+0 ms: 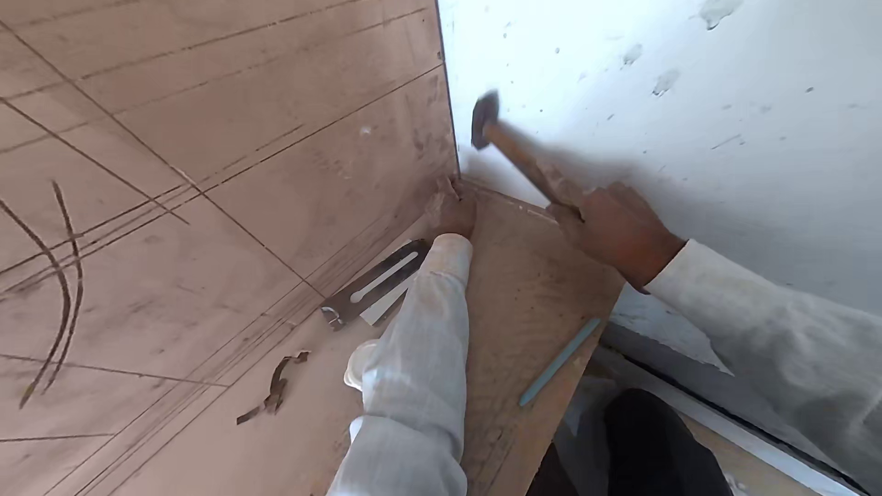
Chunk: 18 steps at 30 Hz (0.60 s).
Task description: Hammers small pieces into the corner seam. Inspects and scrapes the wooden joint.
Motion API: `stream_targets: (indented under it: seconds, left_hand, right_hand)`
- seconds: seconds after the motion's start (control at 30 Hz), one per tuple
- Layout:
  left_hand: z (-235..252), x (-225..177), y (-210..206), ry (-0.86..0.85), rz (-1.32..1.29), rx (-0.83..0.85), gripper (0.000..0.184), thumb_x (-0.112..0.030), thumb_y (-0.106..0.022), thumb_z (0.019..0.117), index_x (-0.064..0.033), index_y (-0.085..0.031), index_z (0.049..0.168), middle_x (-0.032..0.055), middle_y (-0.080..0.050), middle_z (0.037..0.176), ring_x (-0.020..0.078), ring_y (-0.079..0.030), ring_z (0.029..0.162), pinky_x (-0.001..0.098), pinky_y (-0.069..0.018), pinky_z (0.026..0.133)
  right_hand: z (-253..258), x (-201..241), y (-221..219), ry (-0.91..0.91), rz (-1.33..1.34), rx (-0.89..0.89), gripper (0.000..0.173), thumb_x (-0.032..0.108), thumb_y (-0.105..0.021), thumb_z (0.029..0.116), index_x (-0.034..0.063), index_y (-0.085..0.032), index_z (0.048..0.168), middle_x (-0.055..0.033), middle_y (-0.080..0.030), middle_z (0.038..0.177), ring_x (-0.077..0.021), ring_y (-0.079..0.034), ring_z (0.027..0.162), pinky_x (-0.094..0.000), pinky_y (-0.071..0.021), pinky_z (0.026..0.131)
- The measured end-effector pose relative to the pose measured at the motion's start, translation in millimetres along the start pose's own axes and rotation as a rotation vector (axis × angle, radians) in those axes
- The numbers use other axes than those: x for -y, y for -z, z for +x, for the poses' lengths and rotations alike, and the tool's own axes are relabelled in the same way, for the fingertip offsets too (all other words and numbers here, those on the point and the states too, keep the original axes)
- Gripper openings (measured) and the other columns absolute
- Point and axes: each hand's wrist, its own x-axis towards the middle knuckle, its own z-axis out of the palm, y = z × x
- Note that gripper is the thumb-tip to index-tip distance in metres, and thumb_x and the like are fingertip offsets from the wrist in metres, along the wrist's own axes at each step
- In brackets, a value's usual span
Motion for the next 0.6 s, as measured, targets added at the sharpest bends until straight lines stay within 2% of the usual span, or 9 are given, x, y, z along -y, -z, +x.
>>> stream_targets:
  seconds: [0.07, 0.1, 0.13, 0.2, 0.3, 0.4, 0.47, 0.53, 0.6]
  left_hand:
    - [-1.2, 0.7, 1.8, 0.020, 0.021, 0.015, 0.040, -0.015, -0.043, 0.1082, -0.0043, -0.050, 0.146, 0.0223, -0.064, 0.133, 0.0380, -0.060, 0.127, 0.0570, -0.0437, 0.108]
    - [-1.7, 0.3, 1.7, 0.021, 0.031, 0.021, 0.040, -0.017, -0.041, 0.1093, -0.0048, -0.050, 0.146, 0.0215, -0.064, 0.133, 0.0371, -0.060, 0.127, 0.0562, -0.0439, 0.108]
    - [-1.0, -0.8, 1.9, 0.017, 0.031, 0.023, 0.040, -0.017, -0.040, 0.1099, -0.0048, -0.050, 0.147, 0.0211, -0.064, 0.134, 0.0365, -0.060, 0.128, 0.0553, -0.0437, 0.109]
    - [-0.4, 1.0, 3.3, 0.016, 0.029, 0.012, 0.039, -0.017, -0.041, 0.1099, -0.0045, -0.050, 0.146, 0.0207, -0.065, 0.133, 0.0367, -0.061, 0.127, 0.0551, -0.0442, 0.108]
    - [-2.2, 0.4, 0.9, 0.000, 0.017, 0.001, 0.039, -0.016, -0.043, 0.1089, -0.0046, -0.051, 0.145, 0.0217, -0.066, 0.130, 0.0380, -0.062, 0.125, 0.0564, -0.0448, 0.106]
    - [-3.1, -1.2, 2.6, 0.023, 0.023, -0.006, 0.040, -0.017, -0.041, 0.1097, -0.0036, -0.050, 0.146, 0.0235, -0.065, 0.131, 0.0395, -0.060, 0.127, 0.0573, -0.0438, 0.108]
    - [-3.6, 1.5, 2.8, 0.028, 0.016, -0.012, 0.040, -0.016, -0.043, 0.1083, -0.0038, -0.051, 0.145, 0.0227, -0.065, 0.132, 0.0389, -0.060, 0.127, 0.0571, -0.0440, 0.107]
    - [-4.1, 0.6, 2.4, 0.028, 0.002, -0.015, 0.040, -0.015, -0.046, 0.1070, -0.0051, -0.051, 0.146, 0.0210, -0.063, 0.135, 0.0373, -0.059, 0.128, 0.0564, -0.0436, 0.108]
    - [-3.8, 1.3, 4.2, 0.042, -0.007, -0.027, 0.041, -0.014, -0.046, 0.1067, -0.0056, -0.051, 0.146, 0.0205, -0.063, 0.136, 0.0369, -0.059, 0.129, 0.0566, -0.0431, 0.109]
  right_hand:
    - [2.0, 5.4, -6.5, -0.042, -0.003, 0.102, 0.058, 0.023, -0.046, 0.1090, 0.0203, -0.028, 0.164, -0.0257, -0.069, 0.096, -0.0465, -0.067, 0.090, -0.0606, -0.0507, 0.077]
    - [1.6, 7.4, -9.8, -0.084, -0.011, 0.201, 0.059, 0.020, -0.048, 0.1075, 0.0210, -0.030, 0.163, -0.0254, -0.069, 0.105, -0.0455, -0.066, 0.099, -0.0606, -0.0509, 0.084]
    - [2.7, 7.9, -10.7, -0.102, -0.024, 0.257, 0.059, 0.018, -0.050, 0.1064, 0.0202, -0.032, 0.162, -0.0249, -0.069, 0.107, -0.0446, -0.066, 0.101, -0.0598, -0.0505, 0.085]
    - [8.4, 6.5, -6.7, -0.088, -0.015, 0.286, 0.049, 0.019, -0.053, 0.1058, 0.0133, -0.046, 0.154, -0.0253, -0.068, 0.105, -0.0448, -0.066, 0.100, -0.0603, -0.0499, 0.083]
    - [3.6, 1.3, 1.2, -0.073, 0.000, 0.205, 0.053, 0.024, -0.052, 0.1071, 0.0182, -0.041, 0.159, -0.0246, -0.069, 0.103, -0.0446, -0.066, 0.098, -0.0601, -0.0498, 0.083]
    - [-0.5, 2.2, -3.5, -0.002, 0.003, 0.005, 0.056, 0.025, -0.047, 0.1092, 0.0172, -0.032, 0.162, -0.0263, -0.068, 0.087, -0.0476, -0.066, 0.082, -0.0612, -0.0499, 0.072]
    - [0.3, 4.0, -9.9, -0.037, -0.001, 0.102, 0.058, 0.021, -0.047, 0.1084, 0.0181, -0.029, 0.164, -0.0270, -0.069, 0.095, -0.0477, -0.066, 0.089, -0.0618, -0.0503, 0.077]
    - [-0.3, 6.2, -11.5, -0.094, -0.025, 0.263, 0.060, 0.018, -0.050, 0.1062, 0.0196, -0.030, 0.163, -0.0255, -0.068, 0.104, -0.0454, -0.066, 0.099, -0.0604, -0.0507, 0.083]
    - [3.3, 6.7, -5.3, -0.092, -0.034, 0.316, 0.057, 0.020, -0.051, 0.1069, 0.0184, -0.034, 0.162, -0.0252, -0.068, 0.107, -0.0446, -0.066, 0.102, -0.0597, -0.0502, 0.085]
